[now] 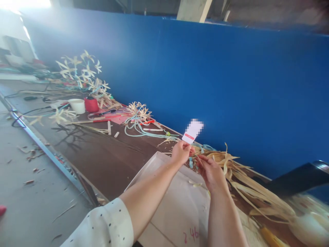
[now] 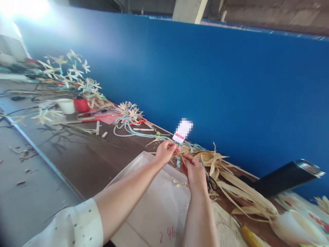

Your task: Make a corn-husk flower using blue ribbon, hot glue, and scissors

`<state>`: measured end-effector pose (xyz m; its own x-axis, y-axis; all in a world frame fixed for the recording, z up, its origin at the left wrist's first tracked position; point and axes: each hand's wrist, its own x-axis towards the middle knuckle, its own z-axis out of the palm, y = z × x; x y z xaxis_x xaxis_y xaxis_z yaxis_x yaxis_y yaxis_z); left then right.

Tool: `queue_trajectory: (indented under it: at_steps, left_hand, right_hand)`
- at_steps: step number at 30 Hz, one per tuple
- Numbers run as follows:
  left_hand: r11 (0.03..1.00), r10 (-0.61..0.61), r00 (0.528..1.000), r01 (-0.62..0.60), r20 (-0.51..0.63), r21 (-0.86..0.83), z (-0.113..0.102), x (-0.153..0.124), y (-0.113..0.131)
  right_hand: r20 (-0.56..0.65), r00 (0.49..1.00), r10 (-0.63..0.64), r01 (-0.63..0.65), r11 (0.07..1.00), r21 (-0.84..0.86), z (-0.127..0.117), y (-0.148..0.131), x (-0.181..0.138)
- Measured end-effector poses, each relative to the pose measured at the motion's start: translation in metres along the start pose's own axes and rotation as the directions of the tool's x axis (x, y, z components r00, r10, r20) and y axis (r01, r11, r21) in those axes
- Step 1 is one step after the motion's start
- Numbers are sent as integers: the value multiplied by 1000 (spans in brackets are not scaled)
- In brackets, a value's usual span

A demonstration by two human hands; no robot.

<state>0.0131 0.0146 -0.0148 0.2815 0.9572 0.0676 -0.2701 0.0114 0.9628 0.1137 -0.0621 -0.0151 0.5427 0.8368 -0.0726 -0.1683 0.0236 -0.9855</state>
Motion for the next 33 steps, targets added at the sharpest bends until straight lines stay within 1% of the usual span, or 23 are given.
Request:
queue_trajectory:
  at_steps: [2, 4, 6, 8, 10, 13, 15, 19, 23, 27, 30, 33]
  left_hand:
    - [999, 21, 999, -22, -26, -43, 0, 0, 1]
    - [994, 36, 999, -39, -39, -98, 0, -1, 4]
    - [991, 39, 998, -45, -47, -127, 1, -2, 7]
    - [989, 49, 998, -54, -42, -135, 2, -4, 7]
    - [987, 81, 997, -82, -17, -140, 4, -4, 5]
    - [980, 155, 987, -148, 39, -136, 5, -5, -2]
    - [974, 210, 975, -203, 70, -100, 6, -5, -6]
    - [954, 293, 948, -298, 125, 23, 6, -8, -10]
    - [924, 322, 932, -347, 163, 158, 5, -14, -5]
    - [857, 376, 906, -420, 195, 298, 3, -20, 1]
    - [812, 405, 885, -463, 229, 356, 2, -22, 2]
    - [781, 408, 877, -479, 253, 400, 1, -23, 3]
  right_hand:
    - [103, 992, -69, 83, 987, -141, 6, 1, -5]
    - [170, 981, -92, 123, 975, -184, 10, 1, -7]
    - [166, 983, -78, 97, 989, -110, 12, 1, -8]
    - [115, 990, -77, 72, 997, 40, 12, 0, -8]
    - [54, 994, -100, 88, 978, 191, 11, -2, -7]
    - [4, 992, -126, 119, 947, 298, 7, -4, -5]
    - [-7, 993, -120, 116, 938, 327, 5, -4, -3]
    - [4, 995, -100, 90, 912, 401, 2, -5, -2]
    - [36, 996, -79, 53, 883, 466, -1, -8, -2]
    - [56, 996, -70, 34, 872, 489, -2, -10, -3]
    - [67, 995, -72, 30, 873, 487, -3, -12, -4]
    - [64, 994, -88, 47, 876, 481, -4, -12, -3]
